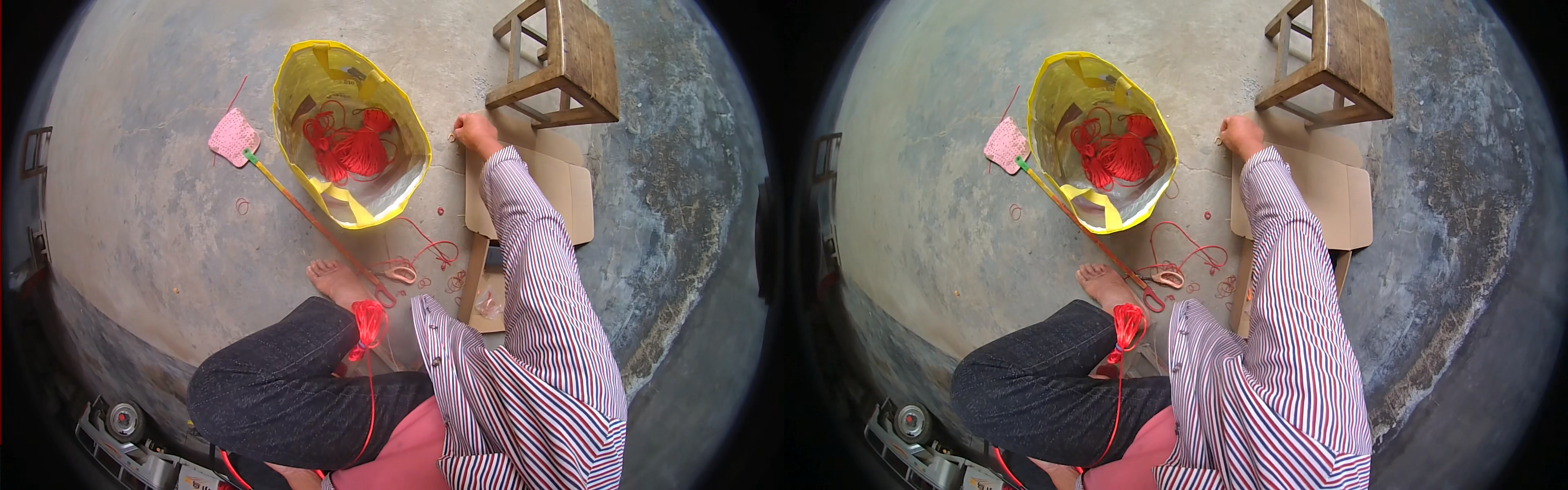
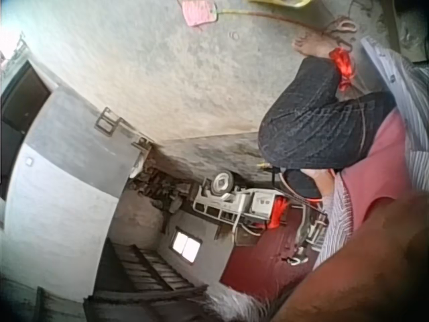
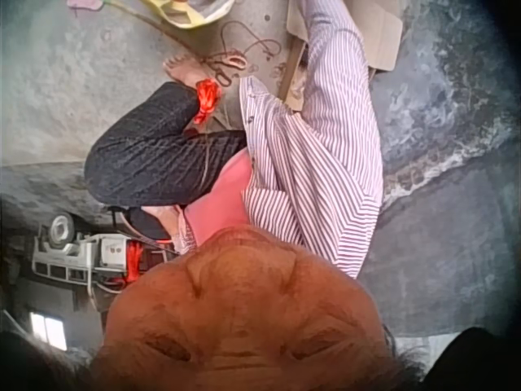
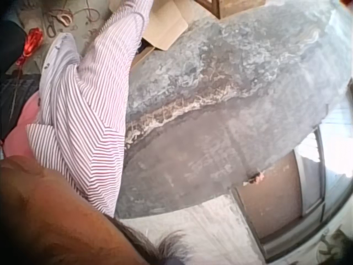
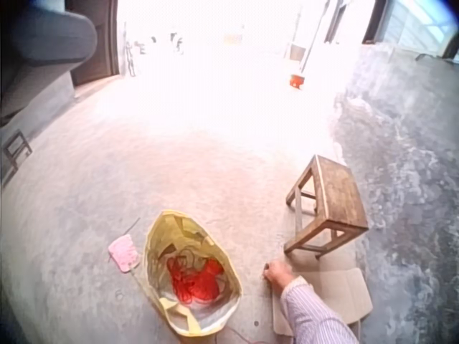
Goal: The recorder is wrapping red cord around the seat frame of a furniture item, likely a chair or stool.
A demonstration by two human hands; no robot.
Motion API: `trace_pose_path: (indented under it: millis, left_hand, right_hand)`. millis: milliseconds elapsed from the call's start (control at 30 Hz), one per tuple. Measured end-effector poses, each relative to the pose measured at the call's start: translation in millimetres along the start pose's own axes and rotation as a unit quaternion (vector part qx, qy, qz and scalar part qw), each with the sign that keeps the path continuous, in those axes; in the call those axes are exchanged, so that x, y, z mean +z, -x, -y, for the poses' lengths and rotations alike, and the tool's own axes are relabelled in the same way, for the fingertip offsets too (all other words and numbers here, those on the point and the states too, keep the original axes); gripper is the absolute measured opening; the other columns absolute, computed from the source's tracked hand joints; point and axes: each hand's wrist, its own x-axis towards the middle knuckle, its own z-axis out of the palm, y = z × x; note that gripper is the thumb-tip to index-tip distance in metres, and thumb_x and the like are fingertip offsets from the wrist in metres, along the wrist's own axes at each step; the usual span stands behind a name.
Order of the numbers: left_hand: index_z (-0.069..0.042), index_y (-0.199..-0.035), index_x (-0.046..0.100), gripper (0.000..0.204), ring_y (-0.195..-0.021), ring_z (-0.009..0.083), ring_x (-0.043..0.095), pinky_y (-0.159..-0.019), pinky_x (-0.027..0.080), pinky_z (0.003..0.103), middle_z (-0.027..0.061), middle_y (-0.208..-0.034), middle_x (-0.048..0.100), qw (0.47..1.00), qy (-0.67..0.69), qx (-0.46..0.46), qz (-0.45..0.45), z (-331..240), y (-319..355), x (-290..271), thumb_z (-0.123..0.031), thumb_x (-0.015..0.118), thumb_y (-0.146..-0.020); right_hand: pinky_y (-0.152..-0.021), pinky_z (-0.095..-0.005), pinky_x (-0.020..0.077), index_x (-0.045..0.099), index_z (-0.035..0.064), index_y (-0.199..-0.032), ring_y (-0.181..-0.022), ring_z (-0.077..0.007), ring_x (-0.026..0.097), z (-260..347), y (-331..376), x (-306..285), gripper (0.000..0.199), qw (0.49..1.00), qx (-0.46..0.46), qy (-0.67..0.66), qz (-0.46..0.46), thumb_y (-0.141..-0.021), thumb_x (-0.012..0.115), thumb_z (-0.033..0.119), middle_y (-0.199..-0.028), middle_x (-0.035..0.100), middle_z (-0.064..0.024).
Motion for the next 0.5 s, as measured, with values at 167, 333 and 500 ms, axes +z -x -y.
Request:
trace_pose_path:
  millis: [167, 333, 500]
  left_hand:
    - [-0.013, -0.146, 0.03, 0.049, -0.144, 0.0218, 0.014, -0.114, 0.003, 0.043, 0.0038, -0.155, 0.02, 1.0, 0.004, 0.002, 0.005, 0.3, 0.9, 0.0, -0.019, 0.015, -0.1]
    - [-0.013, -0.146, 0.03, 0.049, -0.144, 0.0219, 0.013, -0.114, 0.002, 0.043, 0.0037, -0.155, 0.02, 1.0, 0.007, 0.003, 0.01, 0.8, 1.8, -1.3, -0.019, 0.015, -0.099]
    - [-0.013, -0.146, 0.029, 0.049, -0.144, 0.0219, 0.013, -0.114, 0.002, 0.043, 0.0036, -0.155, 0.019, 1.0, 0.008, 0.003, 0.014, 1.1, 2.9, -2.6, -0.019, 0.015, -0.099]
  right_hand:
    - [-0.076, -0.0376, 0.0511, 0.068, 0.0154, -0.086, -0.093, -0.0286, 0.064, 2.2, 2.2, 0.9, 0.013, 0.991, -0.112, 0.049, -0.046, -0.077, 0.059, 0.015, -0.095, 0.067, -0.0091]
    - [-0.074, -0.0393, 0.0514, 0.067, 0.0136, -0.083, -0.09, -0.0299, 0.064, 1.1, 0.3, 9.2, 0.01, 0.98, -0.17, 0.096, -0.051, -0.077, 0.058, 0.014, -0.095, 0.066, -0.0098]
    - [-0.072, -0.0416, 0.0512, 0.064, 0.0121, -0.077, -0.086, -0.0299, 0.063, -1.9, -2.5, 17.7, 0.005, 0.972, -0.19, 0.117, -0.077, -0.076, 0.061, 0.016, -0.093, 0.064, -0.0092]
